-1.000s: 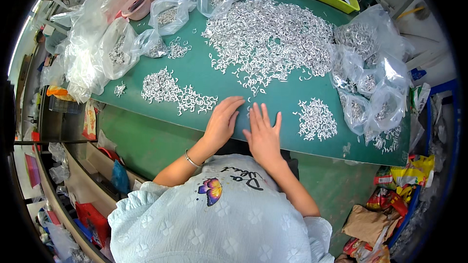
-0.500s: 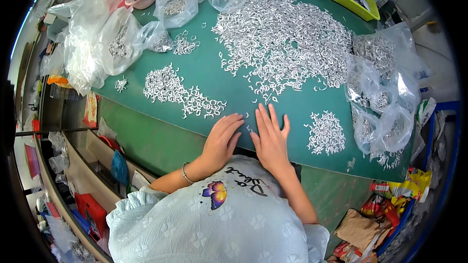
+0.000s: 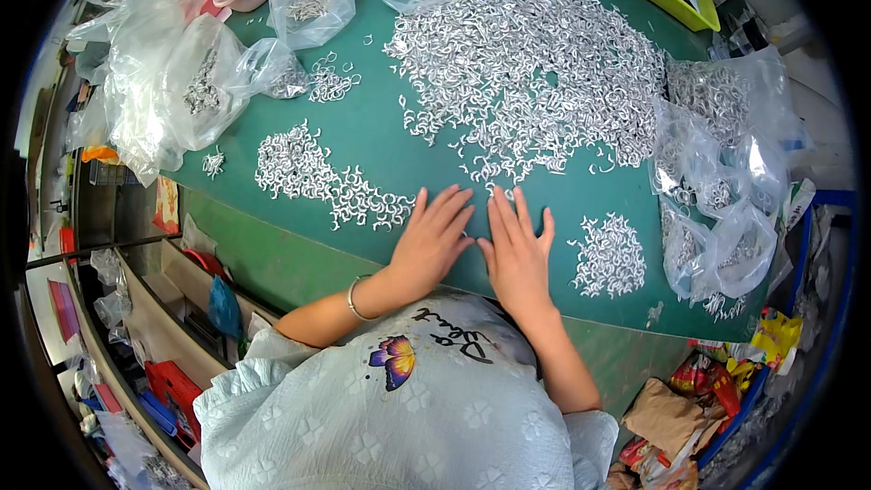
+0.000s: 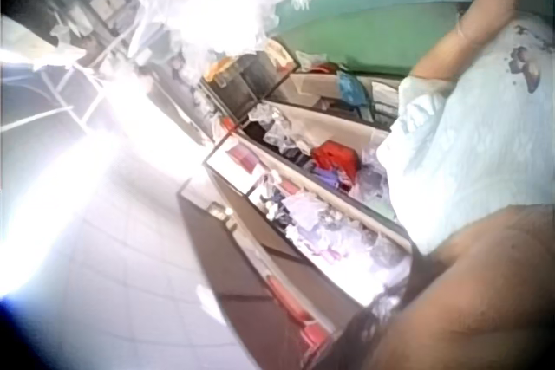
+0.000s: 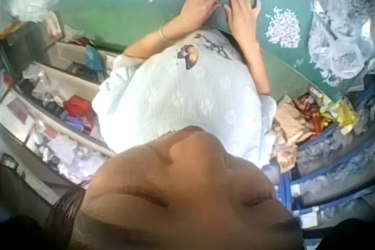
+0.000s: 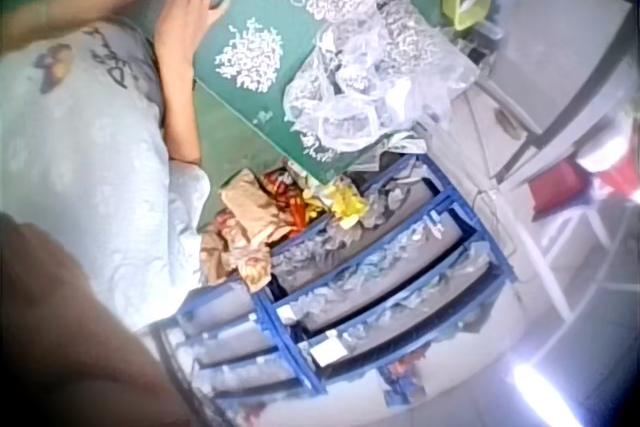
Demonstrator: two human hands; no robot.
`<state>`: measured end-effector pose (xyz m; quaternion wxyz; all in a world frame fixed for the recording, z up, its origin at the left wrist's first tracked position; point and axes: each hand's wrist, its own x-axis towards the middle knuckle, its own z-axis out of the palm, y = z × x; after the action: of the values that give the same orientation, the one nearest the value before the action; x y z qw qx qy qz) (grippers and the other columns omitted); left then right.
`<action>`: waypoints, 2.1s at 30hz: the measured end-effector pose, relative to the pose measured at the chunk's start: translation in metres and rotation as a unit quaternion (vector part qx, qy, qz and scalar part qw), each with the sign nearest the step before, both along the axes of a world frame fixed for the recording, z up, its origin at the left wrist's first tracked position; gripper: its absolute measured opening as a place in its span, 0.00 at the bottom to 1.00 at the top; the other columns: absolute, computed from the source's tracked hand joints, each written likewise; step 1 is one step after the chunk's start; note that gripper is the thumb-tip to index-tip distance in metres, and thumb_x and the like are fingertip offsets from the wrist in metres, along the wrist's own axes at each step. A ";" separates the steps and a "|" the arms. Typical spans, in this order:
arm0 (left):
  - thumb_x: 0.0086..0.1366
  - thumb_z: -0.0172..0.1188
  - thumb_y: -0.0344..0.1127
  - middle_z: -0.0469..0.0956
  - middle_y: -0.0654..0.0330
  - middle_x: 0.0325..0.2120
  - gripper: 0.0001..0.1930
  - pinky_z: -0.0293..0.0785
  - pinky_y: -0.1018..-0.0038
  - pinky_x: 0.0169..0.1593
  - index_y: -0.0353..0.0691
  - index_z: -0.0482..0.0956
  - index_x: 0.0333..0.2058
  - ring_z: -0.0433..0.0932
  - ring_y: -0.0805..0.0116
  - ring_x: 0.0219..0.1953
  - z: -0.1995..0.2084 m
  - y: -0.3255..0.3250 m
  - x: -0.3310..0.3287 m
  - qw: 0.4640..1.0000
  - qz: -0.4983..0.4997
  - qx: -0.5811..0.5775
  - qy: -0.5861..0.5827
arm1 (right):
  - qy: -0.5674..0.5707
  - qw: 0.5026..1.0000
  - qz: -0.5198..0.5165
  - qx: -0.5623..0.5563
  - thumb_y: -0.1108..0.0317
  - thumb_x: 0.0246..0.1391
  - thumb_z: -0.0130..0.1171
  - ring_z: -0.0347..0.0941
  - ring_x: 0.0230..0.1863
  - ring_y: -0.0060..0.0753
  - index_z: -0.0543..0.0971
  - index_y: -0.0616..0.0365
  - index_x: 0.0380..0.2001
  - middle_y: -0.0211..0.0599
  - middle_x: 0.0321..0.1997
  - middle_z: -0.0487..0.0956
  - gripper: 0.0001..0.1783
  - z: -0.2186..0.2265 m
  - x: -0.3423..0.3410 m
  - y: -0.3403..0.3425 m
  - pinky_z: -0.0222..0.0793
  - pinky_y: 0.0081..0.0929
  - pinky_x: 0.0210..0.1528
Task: The person sorts small silver-colored metal hooks by hand on a green workbench, moving them into piles and placing some into plastic bags.
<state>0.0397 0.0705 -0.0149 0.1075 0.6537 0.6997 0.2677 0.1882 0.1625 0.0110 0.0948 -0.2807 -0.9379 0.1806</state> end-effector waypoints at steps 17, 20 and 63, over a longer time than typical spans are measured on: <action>0.51 0.62 0.18 0.74 0.55 0.45 0.13 0.51 0.39 0.65 0.37 0.79 0.36 0.72 0.52 0.55 0.012 -0.019 -0.032 0.989 0.113 0.082 -0.041 | 0.113 0.993 -0.023 -0.002 0.71 0.47 0.65 0.67 0.59 0.43 0.81 0.59 0.37 0.35 0.52 0.76 0.11 -0.002 0.014 0.004 0.51 0.50 0.61; 0.52 0.61 0.19 0.71 0.52 0.47 0.12 0.53 0.38 0.64 0.34 0.78 0.37 0.71 0.48 0.55 0.018 -0.021 -0.029 0.990 0.109 0.073 -0.058 | 0.156 0.987 -0.016 0.027 0.74 0.44 0.66 0.70 0.48 0.39 0.79 0.58 0.31 0.33 0.42 0.76 0.09 -0.003 0.007 0.008 0.57 0.42 0.51; 0.54 0.62 0.22 0.73 0.51 0.46 0.13 0.68 0.59 0.54 0.36 0.78 0.40 0.71 0.48 0.51 0.008 -0.002 0.001 0.981 0.087 0.130 -0.111 | -0.027 0.998 0.048 -0.006 0.62 0.59 0.58 0.46 0.74 0.52 0.66 0.58 0.63 0.47 0.70 0.60 0.30 0.026 -0.033 0.071 0.40 0.53 0.71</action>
<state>0.0403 0.0685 -0.0069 0.0753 0.5650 0.6967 0.4355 0.1549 0.2337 0.0366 0.0593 -0.2407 -0.9514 0.1828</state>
